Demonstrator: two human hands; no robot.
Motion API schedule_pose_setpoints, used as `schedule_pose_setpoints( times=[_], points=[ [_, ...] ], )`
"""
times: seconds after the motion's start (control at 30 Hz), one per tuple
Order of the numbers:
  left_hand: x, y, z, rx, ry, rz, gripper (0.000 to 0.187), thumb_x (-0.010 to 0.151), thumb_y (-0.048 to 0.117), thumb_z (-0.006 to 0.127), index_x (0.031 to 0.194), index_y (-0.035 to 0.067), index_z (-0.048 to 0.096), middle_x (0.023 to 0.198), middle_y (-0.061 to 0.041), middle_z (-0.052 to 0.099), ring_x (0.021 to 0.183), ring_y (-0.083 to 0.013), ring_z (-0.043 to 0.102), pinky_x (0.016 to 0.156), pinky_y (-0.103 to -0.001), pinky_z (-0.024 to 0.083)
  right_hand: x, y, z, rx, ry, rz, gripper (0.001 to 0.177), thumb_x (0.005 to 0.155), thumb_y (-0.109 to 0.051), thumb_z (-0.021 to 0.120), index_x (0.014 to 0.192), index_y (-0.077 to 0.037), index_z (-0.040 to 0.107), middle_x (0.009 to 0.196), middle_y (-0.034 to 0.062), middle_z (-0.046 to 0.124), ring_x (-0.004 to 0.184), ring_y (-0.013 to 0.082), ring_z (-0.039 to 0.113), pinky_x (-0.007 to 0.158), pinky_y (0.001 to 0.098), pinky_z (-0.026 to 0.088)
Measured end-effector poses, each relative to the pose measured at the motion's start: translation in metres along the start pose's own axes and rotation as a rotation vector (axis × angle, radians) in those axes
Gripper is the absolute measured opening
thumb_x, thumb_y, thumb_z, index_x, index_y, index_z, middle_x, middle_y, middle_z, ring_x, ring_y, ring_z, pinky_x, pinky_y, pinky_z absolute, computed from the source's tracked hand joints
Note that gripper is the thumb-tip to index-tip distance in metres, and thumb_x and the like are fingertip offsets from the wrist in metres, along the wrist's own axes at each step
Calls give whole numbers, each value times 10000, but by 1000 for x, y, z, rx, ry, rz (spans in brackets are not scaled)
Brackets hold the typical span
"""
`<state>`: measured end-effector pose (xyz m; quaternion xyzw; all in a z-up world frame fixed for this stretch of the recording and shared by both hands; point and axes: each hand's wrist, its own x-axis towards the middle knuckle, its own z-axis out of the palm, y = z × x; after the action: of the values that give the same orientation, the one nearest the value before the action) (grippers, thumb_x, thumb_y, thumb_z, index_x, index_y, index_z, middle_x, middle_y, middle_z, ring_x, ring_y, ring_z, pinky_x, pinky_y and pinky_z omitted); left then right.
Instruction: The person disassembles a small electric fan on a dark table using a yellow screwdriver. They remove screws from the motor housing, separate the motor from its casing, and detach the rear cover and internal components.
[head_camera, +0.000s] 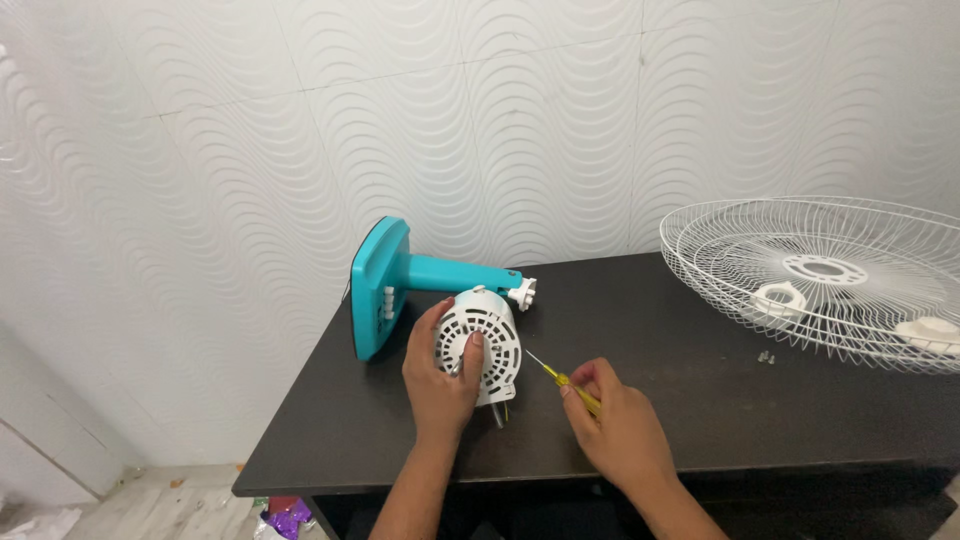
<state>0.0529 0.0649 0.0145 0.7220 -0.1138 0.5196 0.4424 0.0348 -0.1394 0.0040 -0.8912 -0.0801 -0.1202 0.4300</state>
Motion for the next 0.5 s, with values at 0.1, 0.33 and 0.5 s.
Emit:
schedule_pose_setpoints(
  times=[0.1,0.33,0.5],
  points=[
    [-4,0,0,35,23,3,519,874,231,749,1321,16,596,1227,-175,686,1073,-287,713,924,-388,568,0,-5,-2,-14,-49,53,284,922,-336,620,1064,-91,645,677,76,756,594,221,737,634,368,556],
    [-11,3,-1,67,-24,39,658,878,316,790,1394,4,528,1314,-210,629,1178,-341,658,981,-426,534,-8,-12,-5,38,58,-6,312,935,-279,605,1200,-126,659,627,81,672,543,213,640,605,387,507],
    [-9,-1,0,53,-40,48,700,869,331,815,1408,3,512,1362,-220,626,1213,-348,664,993,-423,547,-2,-8,1,-154,38,-15,310,967,-259,576,1246,-168,672,855,41,689,759,189,679,745,374,543]
  ],
)
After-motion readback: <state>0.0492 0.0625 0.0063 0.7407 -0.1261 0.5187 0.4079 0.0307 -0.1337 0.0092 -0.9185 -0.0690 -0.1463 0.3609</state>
